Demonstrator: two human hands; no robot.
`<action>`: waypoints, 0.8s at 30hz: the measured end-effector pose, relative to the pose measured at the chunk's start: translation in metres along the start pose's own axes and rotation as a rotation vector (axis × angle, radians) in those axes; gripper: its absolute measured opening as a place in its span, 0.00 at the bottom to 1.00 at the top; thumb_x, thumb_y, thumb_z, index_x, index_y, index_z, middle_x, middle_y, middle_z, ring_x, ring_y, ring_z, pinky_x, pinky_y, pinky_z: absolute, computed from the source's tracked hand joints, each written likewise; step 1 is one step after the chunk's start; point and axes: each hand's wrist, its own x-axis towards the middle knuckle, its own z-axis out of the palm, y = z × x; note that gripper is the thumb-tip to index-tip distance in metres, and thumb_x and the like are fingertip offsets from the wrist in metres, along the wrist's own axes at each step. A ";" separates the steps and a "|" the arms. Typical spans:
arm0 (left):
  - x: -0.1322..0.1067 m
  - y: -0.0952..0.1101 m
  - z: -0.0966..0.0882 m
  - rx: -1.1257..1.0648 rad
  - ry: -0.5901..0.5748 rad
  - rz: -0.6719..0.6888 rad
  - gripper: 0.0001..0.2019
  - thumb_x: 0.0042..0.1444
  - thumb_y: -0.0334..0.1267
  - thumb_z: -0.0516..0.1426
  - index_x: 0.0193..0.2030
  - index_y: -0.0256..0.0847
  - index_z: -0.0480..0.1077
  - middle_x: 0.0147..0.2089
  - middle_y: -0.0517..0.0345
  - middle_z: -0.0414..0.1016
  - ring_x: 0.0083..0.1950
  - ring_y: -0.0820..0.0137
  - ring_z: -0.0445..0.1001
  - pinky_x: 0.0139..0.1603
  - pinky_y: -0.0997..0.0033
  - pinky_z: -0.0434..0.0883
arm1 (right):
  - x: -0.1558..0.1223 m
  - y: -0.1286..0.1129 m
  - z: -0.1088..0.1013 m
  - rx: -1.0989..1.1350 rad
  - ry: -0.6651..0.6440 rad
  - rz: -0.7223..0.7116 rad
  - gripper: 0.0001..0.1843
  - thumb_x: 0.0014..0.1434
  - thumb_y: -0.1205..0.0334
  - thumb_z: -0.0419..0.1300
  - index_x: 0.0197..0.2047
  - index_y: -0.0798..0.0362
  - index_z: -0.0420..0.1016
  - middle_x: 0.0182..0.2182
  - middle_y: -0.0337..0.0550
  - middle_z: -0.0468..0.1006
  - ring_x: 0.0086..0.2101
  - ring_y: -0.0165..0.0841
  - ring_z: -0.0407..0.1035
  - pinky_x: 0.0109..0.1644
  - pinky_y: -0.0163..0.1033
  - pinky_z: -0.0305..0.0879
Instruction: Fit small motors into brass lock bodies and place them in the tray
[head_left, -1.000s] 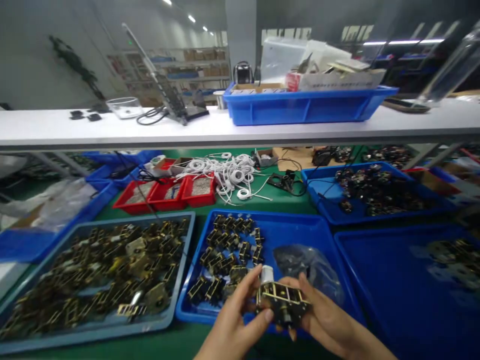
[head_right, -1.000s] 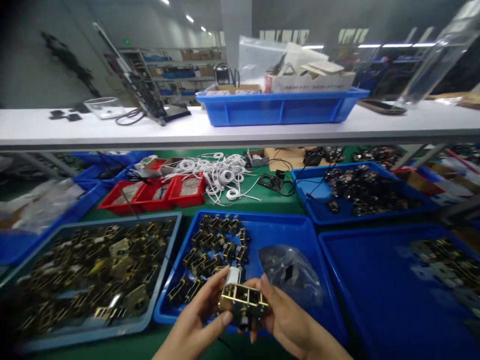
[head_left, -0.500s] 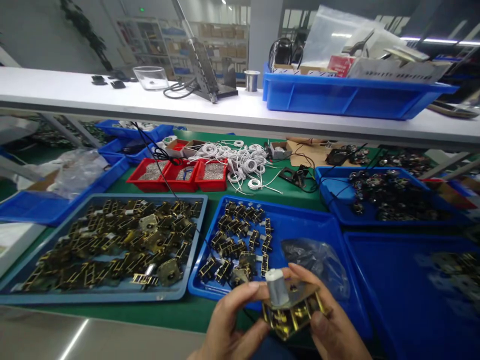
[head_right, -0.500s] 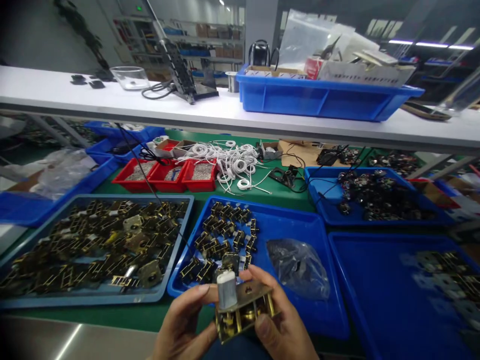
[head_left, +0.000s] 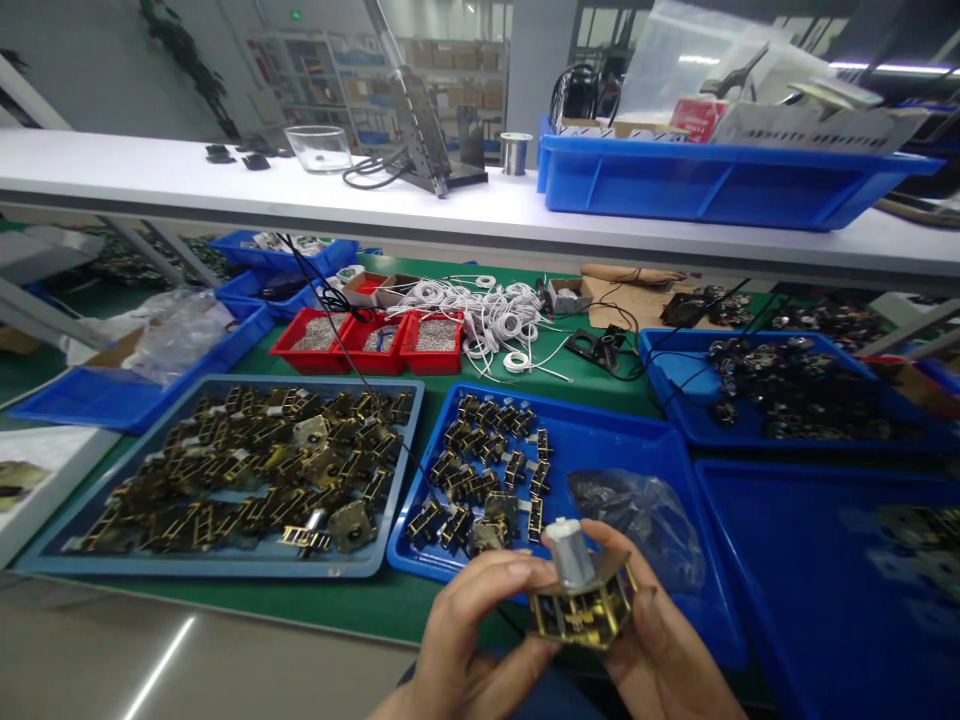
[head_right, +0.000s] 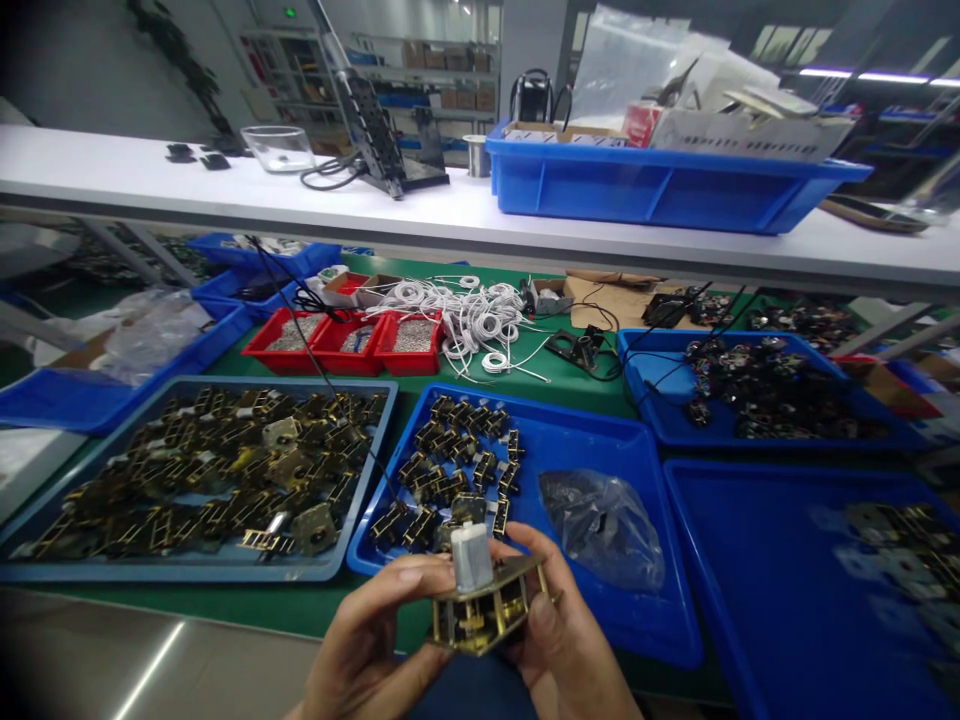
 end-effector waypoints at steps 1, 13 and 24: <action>0.001 0.002 0.000 0.009 0.000 0.020 0.24 0.58 0.30 0.59 0.59 0.46 0.59 0.48 0.54 0.76 0.51 0.70 0.73 0.55 0.73 0.71 | 0.001 0.002 -0.001 0.018 0.004 0.007 0.27 0.47 0.45 0.68 0.49 0.43 0.71 0.50 0.45 0.76 0.47 0.42 0.72 0.52 0.49 0.65; 0.004 0.011 0.006 0.226 -0.032 0.106 0.27 0.57 0.31 0.60 0.61 0.46 0.55 0.45 0.52 0.79 0.47 0.66 0.77 0.54 0.62 0.74 | -0.008 0.014 0.004 0.023 -0.003 0.032 0.27 0.47 0.49 0.69 0.50 0.42 0.73 0.47 0.41 0.79 0.51 0.39 0.69 0.56 0.45 0.63; 0.009 0.014 0.004 0.426 -0.147 -0.047 0.23 0.53 0.36 0.61 0.54 0.42 0.60 0.45 0.51 0.79 0.47 0.62 0.77 0.55 0.60 0.72 | 0.004 0.013 -0.003 0.197 -0.223 0.393 0.27 0.48 0.38 0.60 0.41 0.51 0.80 0.33 0.48 0.83 0.40 0.45 0.75 0.46 0.52 0.68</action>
